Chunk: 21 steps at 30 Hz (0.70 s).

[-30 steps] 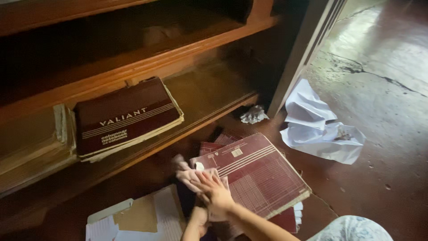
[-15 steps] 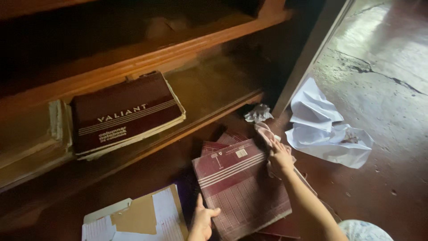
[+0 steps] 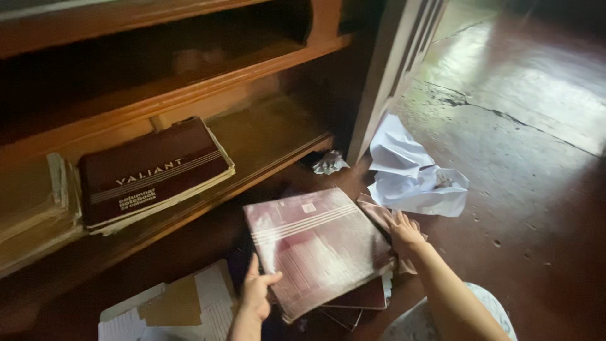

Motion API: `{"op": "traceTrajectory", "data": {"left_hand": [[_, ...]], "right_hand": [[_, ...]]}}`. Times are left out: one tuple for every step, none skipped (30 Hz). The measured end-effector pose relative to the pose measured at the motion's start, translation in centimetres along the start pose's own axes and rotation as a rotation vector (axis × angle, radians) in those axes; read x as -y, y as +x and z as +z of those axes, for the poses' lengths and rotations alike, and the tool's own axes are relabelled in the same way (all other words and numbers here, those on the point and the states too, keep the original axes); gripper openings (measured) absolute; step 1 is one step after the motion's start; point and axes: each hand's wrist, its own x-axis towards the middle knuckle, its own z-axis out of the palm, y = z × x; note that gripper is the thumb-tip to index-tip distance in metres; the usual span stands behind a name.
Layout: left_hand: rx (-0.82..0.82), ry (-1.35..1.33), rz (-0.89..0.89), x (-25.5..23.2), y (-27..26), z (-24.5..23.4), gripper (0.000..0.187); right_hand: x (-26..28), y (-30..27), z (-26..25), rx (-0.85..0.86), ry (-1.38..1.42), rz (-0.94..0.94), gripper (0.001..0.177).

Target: The person sits on the floor and wipes the covers of several red columnar notebooks with a cloth, then places them on a wooden shelf. The person also flips through a yellow folder containing printed sheets and handles a purple notebook and blue binders, placing them on the shelf.

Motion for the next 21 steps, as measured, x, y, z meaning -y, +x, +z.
{"op": "traceTrajectory", "data": {"left_hand": [[0.006,-0.009,0.014,-1.0,-0.8,0.0,0.103],[0.011,-0.017,0.028,-1.9,-1.6,-0.3,0.102],[0.021,-0.001,0.046,-2.7,-2.2,-0.8,0.098],[0.03,0.009,0.064,-3.4,-2.8,-1.4,0.095],[0.039,0.019,0.082,-3.9,-3.3,-2.2,0.091],[0.081,-0.011,0.118,-4.3,-3.6,-2.8,0.088],[0.122,-0.041,0.155,-4.6,-3.8,-3.4,0.085],[0.161,-0.075,0.194,-4.9,-4.0,-4.0,0.083],[0.115,-0.069,0.149,-5.3,-4.1,-4.5,0.082],[0.069,-0.064,0.101,-5.7,-4.2,-5.0,0.081],[0.023,-0.059,0.053,-6.0,-4.2,-5.4,0.08],[0.024,-0.035,0.044,-6.1,-4.3,-5.7,0.08],[0.025,-0.01,0.034,-6.3,-4.3,-5.9,0.08],[0.027,0.018,0.021,-6.4,-4.2,-6.0,0.079],[-0.009,0.019,0.002,-6.6,-4.1,-5.8,0.081],[-0.043,0.022,-0.019,-6.8,-4.0,-5.6,0.083],[-0.078,0.024,-0.039,-7.0,-3.9,-5.2,0.085],[-0.079,0.008,-0.056,-7.0,-4.0,-5.0,0.087],[-0.081,-0.009,-0.073,-6.6,-4.3,-4.9,0.089],[-0.084,-0.025,-0.091,-6.3,-4.3,-5.1,0.091],[-0.015,0.259,0.134,-5.6,-4.3,-5.4,0.084]], "right_hand": [[-0.1,-0.7,-1.3,0.028,0.017,-0.06,0.1],[0.1,-1.6,-2.3,0.057,0.036,-0.12,0.118],[0.7,-2.6,-3.0,0.053,0.08,-0.15,0.116],[1.1,-3.4,-3.8,0.048,0.119,-0.182,0.114],[1.6,-4.2,-4.6,0.042,0.158,-0.215,0.114],[2.0,-5.1,-5.5,0.044,0.293,-0.209,0.118],[2.5,-6.2,-6.2,0.045,0.427,-0.204,0.122],[3.1,-6.7,-6.9,0.049,0.559,-0.204,0.125],[3.8,-6.7,-7.6,0.032,0.856,-0.192,0.113],[4.4,-6.6,-8.1,0.018,1.152,-0.175,0.102],[4.8,-6.4,-8.4,0.007,1.448,-0.155,0.091],[4.9,-6.4,-8.5,-0.159,1.314,-0.324,0.085],[4.8,-6.5,-8.4,-0.321,1.169,-0.487,0.08],[4.7,-6.6,-8.2,-0.48,1.015,-0.638,0.075],[4.9,-6.4,-7.9,-0.517,1.013,-0.716,0.087],[5.2,-6.1,-7.4,-0.553,1.01,-0.792,0.101],[5.1,-5.7,-6.9,-0.587,1.004,-0.869,0.116],[4.8,-5.2,-6.3,-0.499,1.114,-0.771,0.097],[4.4,-4.4,-5.8,-0.408,1.218,-0.671,0.078],[4.2,-3.9,-5.2,-0.311,1.317,-0.57,0.06],[3.8,-3.7,-4.7,-0.323,1.24,-0.513,0.05]]}}
